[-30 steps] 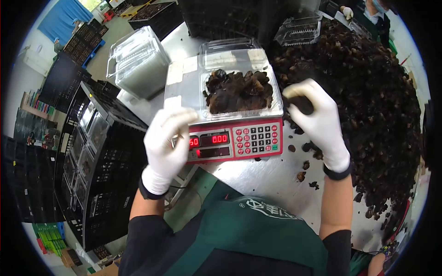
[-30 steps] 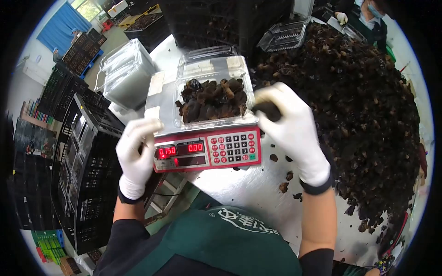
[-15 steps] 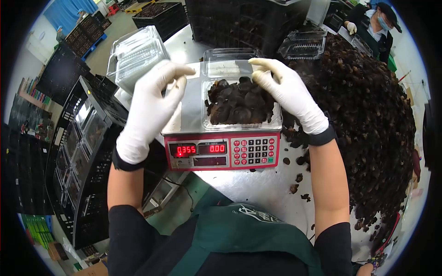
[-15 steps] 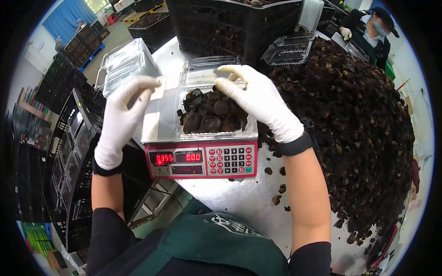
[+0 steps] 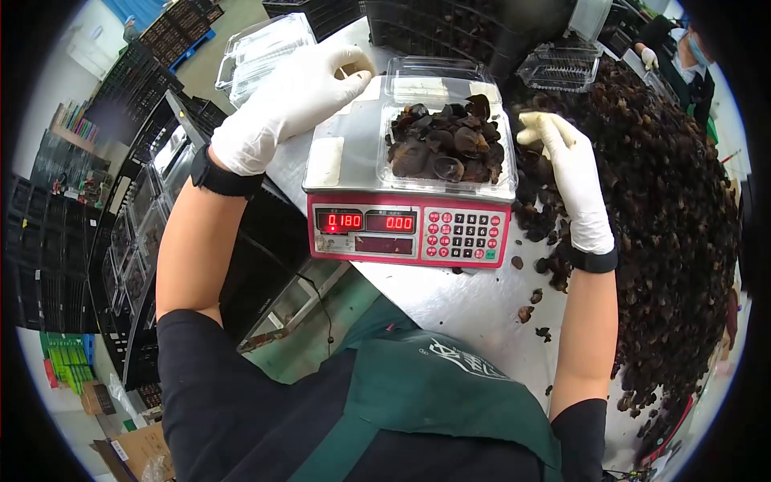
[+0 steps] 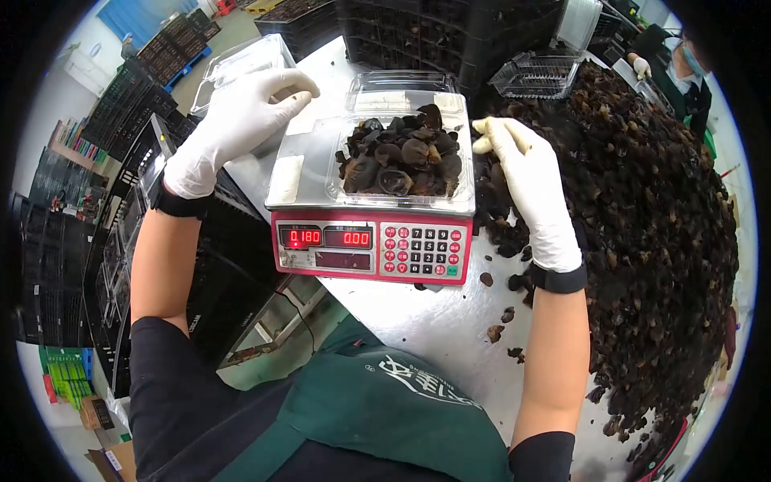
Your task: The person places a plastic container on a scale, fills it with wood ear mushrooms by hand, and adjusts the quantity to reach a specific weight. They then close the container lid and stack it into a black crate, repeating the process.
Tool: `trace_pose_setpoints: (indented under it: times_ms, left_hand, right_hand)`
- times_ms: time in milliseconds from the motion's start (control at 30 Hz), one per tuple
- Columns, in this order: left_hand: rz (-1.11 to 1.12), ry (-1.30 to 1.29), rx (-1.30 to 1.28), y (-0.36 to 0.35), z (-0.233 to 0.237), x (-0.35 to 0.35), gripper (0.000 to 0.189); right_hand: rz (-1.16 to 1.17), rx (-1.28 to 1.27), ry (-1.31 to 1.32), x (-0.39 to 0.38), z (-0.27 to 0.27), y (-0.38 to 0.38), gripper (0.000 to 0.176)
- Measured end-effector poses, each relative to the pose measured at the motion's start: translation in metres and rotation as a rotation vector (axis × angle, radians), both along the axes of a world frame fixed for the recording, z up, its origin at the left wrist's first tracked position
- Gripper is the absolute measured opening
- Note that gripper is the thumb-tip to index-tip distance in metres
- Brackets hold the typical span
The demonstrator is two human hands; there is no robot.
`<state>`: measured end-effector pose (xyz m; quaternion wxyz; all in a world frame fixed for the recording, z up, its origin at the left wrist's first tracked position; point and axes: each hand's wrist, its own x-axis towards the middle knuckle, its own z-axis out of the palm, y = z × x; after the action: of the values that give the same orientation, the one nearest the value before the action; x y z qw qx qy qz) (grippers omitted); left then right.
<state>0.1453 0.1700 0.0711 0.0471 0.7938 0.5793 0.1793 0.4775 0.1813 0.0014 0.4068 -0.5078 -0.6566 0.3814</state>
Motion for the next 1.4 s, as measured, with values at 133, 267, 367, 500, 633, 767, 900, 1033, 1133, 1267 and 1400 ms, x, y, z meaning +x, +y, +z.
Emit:
trace_pose_setpoints:
  times_ms: [133,267,367,500,633,767,900,1033,1133,1267,1400]
  left_hand:
    - [0.024,0.079,-0.112,0.017,-0.004,0.004,0.033]
    - [0.090,0.212,-0.174,0.058,-0.020,0.009,0.047]
    - [0.132,0.226,-0.166,0.109,-0.055,0.004,0.054]
    - [0.102,0.180,-0.037,0.154,-0.098,-0.003,0.061]
    - [0.134,0.250,-0.131,0.160,-0.103,0.003,0.066]
    - [0.124,0.221,-0.134,0.142,-0.097,0.013,0.058]
    - [0.118,0.080,-0.039,0.128,-0.103,0.012,0.061]
    - [0.118,-0.169,-0.065,0.123,-0.111,0.005,0.061]
    - [0.124,-0.145,-0.048,0.124,-0.117,0.002,0.061]
    - [0.135,-0.083,-0.017,0.127,-0.123,0.001,0.062]
    - [0.144,-0.044,-0.025,0.127,-0.120,0.002,0.062]
  right_hand:
    - [0.061,-0.011,-0.020,0.012,-0.008,-0.015,0.027]
    - [0.008,-0.126,-0.038,0.013,-0.018,-0.032,0.025]
    - [0.032,-0.124,0.011,0.013,-0.032,-0.039,0.025]
    - [0.004,-0.209,0.045,0.014,-0.034,-0.046,0.025]
    - [0.015,-0.178,0.061,0.017,-0.033,-0.048,0.026]
    - [-0.016,-0.035,-0.073,0.016,-0.027,-0.042,0.025]
    - [0.048,0.119,-0.273,0.005,-0.001,-0.029,0.020]
    - [0.217,0.403,-0.533,-0.004,0.003,-0.009,0.012]
    - [0.349,0.464,-0.782,-0.010,0.010,0.003,0.014]
    - [0.441,0.590,-0.914,-0.026,0.021,0.014,0.017]
    - [0.460,0.604,-1.049,-0.039,0.014,0.015,0.021]
